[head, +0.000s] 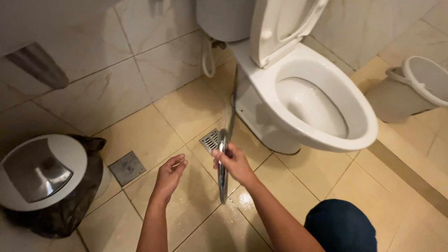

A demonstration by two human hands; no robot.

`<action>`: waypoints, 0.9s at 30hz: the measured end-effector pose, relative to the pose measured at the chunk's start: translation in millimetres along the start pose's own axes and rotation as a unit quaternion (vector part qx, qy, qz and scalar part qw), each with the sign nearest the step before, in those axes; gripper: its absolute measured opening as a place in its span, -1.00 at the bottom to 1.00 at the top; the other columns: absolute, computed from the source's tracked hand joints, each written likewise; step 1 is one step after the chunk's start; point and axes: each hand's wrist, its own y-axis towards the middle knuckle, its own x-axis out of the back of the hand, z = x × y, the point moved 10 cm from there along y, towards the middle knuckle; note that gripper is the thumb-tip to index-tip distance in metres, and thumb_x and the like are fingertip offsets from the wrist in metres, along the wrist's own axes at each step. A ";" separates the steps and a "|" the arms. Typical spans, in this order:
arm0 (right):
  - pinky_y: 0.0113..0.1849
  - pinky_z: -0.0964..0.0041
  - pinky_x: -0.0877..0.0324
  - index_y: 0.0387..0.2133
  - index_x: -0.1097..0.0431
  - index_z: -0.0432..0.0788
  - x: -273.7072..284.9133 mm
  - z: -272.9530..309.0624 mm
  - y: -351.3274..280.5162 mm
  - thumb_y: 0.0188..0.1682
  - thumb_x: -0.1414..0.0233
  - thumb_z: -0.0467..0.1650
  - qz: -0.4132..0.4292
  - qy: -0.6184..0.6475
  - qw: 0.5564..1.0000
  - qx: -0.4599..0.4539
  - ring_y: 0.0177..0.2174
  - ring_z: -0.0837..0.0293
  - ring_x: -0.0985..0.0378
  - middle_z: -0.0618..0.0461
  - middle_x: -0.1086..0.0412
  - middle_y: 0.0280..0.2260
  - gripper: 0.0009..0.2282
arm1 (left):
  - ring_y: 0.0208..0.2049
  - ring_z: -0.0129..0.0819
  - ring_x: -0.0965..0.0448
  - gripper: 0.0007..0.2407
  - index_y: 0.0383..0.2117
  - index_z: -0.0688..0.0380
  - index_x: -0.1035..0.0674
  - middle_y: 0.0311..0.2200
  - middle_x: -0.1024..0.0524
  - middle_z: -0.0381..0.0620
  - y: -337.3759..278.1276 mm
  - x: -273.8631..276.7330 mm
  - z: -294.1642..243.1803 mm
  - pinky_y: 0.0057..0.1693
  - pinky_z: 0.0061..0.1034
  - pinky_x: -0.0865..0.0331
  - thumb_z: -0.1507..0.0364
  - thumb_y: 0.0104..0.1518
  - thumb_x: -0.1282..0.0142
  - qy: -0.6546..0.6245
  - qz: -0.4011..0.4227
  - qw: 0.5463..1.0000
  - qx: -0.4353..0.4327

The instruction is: The person uses a handheld bidet sprayer to rinse the inside of a white toilet bowl. They direct the water stream around the bowl's interior and use their left hand to wipe the rim and inner surfaces while rinsing.

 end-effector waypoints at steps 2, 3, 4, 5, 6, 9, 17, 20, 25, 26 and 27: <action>-0.53 0.31 -0.47 -0.39 -0.38 -0.23 3.5 2.1 -9.2 -0.01 -0.26 -0.29 0.000 -0.001 1.000 0.008 -0.53 0.00 -0.67 -0.19 -0.54 -0.54 -0.74 | 0.15 0.02 -0.54 -0.60 0.17 0.22 -0.54 0.14 -0.51 0.23 6.1 -4.3 3.6 0.17 -0.19 -0.44 0.37 0.20 -0.20 0.000 -0.001 1.000 0.001; -0.51 0.28 -0.50 -0.38 -0.37 -0.25 2.2 -5.6 -10.1 -0.03 -0.29 -0.32 0.012 0.018 1.000 0.004 -0.54 -0.02 -0.66 -0.22 -0.53 -0.54 -0.74 | 0.09 -0.06 -0.56 -0.61 0.16 0.21 -0.55 0.11 -0.53 0.20 8.4 -5.5 4.3 0.13 -0.24 -0.45 0.37 0.21 -0.20 0.002 -0.005 1.000 -0.006; -0.48 0.25 -0.53 -0.38 -0.37 -0.27 1.1 -13.5 -11.2 -0.06 -0.31 -0.35 0.025 0.036 0.999 0.000 -0.54 -0.04 -0.66 -0.25 -0.52 -0.54 -0.73 | 0.04 -0.14 -0.57 -0.63 0.14 0.20 -0.56 0.08 -0.55 0.16 10.5 -7.1 5.3 0.08 -0.29 -0.47 0.38 0.21 -0.19 0.004 -0.008 1.000 -0.012; -0.48 0.25 -0.53 -0.38 -0.37 -0.27 6.4 2.9 -13.3 -0.06 -0.31 -0.35 0.023 0.037 0.999 0.001 -0.54 -0.04 -0.66 -0.25 -0.52 -0.54 -0.73 | 0.04 -0.14 -0.57 -0.63 0.14 0.20 -0.56 0.08 -0.55 0.16 13.9 -12.4 5.5 0.08 -0.29 -0.47 0.38 0.21 -0.19 0.005 -0.006 1.000 -0.013; -0.48 0.23 -0.52 -0.36 -0.40 -0.27 13.9 25.5 -15.6 -0.03 -0.28 -0.34 0.011 0.019 0.999 0.034 -0.51 -0.05 -0.67 -0.25 -0.54 -0.52 -0.76 | 0.07 -0.07 -0.57 -0.63 0.14 0.20 -0.57 0.10 -0.53 0.18 17.2 -17.1 4.6 0.12 -0.26 -0.46 0.40 0.20 -0.20 0.005 -0.008 1.000 -0.020; -0.48 0.29 -0.50 -0.31 -0.42 -0.22 42.6 49.5 -12.0 0.02 -0.20 -0.31 -0.018 0.029 0.997 0.069 -0.47 -0.02 -0.69 -0.19 -0.56 -0.49 -0.79 | 0.10 -0.01 -0.58 -0.64 0.14 0.21 -0.57 0.11 -0.53 0.21 11.9 -24.6 9.2 0.15 -0.24 -0.45 0.43 0.20 -0.19 0.011 -0.004 1.000 -0.021; -0.39 0.21 -0.59 -0.06 -0.41 -0.28 105.5 113.1 13.6 0.07 -0.14 -0.25 -0.022 0.028 0.994 0.108 -0.40 -0.02 -0.70 -0.24 -0.56 -0.39 -0.67 | 0.00 -0.14 -0.63 -0.66 0.12 0.18 -0.60 0.05 -0.58 0.16 13.7 -42.7 11.2 0.09 -0.31 -0.49 0.47 0.19 -0.18 0.015 -0.027 0.998 -0.048; -0.48 0.28 -0.55 -0.18 -0.44 -0.20 109.4 108.4 30.7 0.06 -0.18 -0.24 -0.011 -0.010 0.992 0.122 -0.48 0.02 -0.68 -0.16 -0.55 -0.46 -0.73 | 0.05 -0.07 -0.62 -0.66 0.12 0.16 -0.60 0.09 -0.56 0.18 19.8 -65.9 6.8 0.13 -0.29 -0.48 0.47 0.19 -0.17 0.042 -0.012 0.997 -0.060; -0.51 0.27 -0.52 -0.29 -0.42 -0.20 126.1 91.8 40.1 0.03 -0.22 -0.25 -0.019 -0.022 0.990 0.136 -0.54 0.03 -0.65 -0.16 -0.52 -0.50 -0.75 | 0.15 0.00 -0.54 -0.67 0.07 0.19 -0.62 0.09 -0.55 0.13 9.7 -111.2 -58.8 0.27 -0.21 -0.40 0.42 0.17 -0.17 0.155 0.008 0.976 -0.150; -0.51 0.27 -0.52 -0.29 -0.42 -0.20 131.5 97.5 36.4 0.03 -0.22 -0.25 -0.015 -0.021 0.990 0.135 -0.54 0.03 -0.65 -0.16 -0.52 -0.50 -0.75 | 0.15 0.00 -0.54 -0.67 0.07 0.19 -0.62 0.09 -0.55 0.13 24.9 -123.3 -57.0 0.27 -0.21 -0.40 0.42 0.17 -0.17 0.155 0.005 0.977 -0.149; -0.51 0.29 -0.50 -0.27 -0.41 -0.19 141.6 103.7 32.7 0.05 -0.20 -0.26 -0.034 -0.001 0.990 0.138 -0.54 0.05 -0.64 -0.14 -0.51 -0.50 -0.76 | 0.16 -0.02 -0.53 -0.69 0.05 0.17 -0.63 0.05 -0.57 0.09 36.8 -139.6 -66.1 0.27 -0.23 -0.38 0.41 0.18 -0.17 0.186 0.010 0.961 -0.207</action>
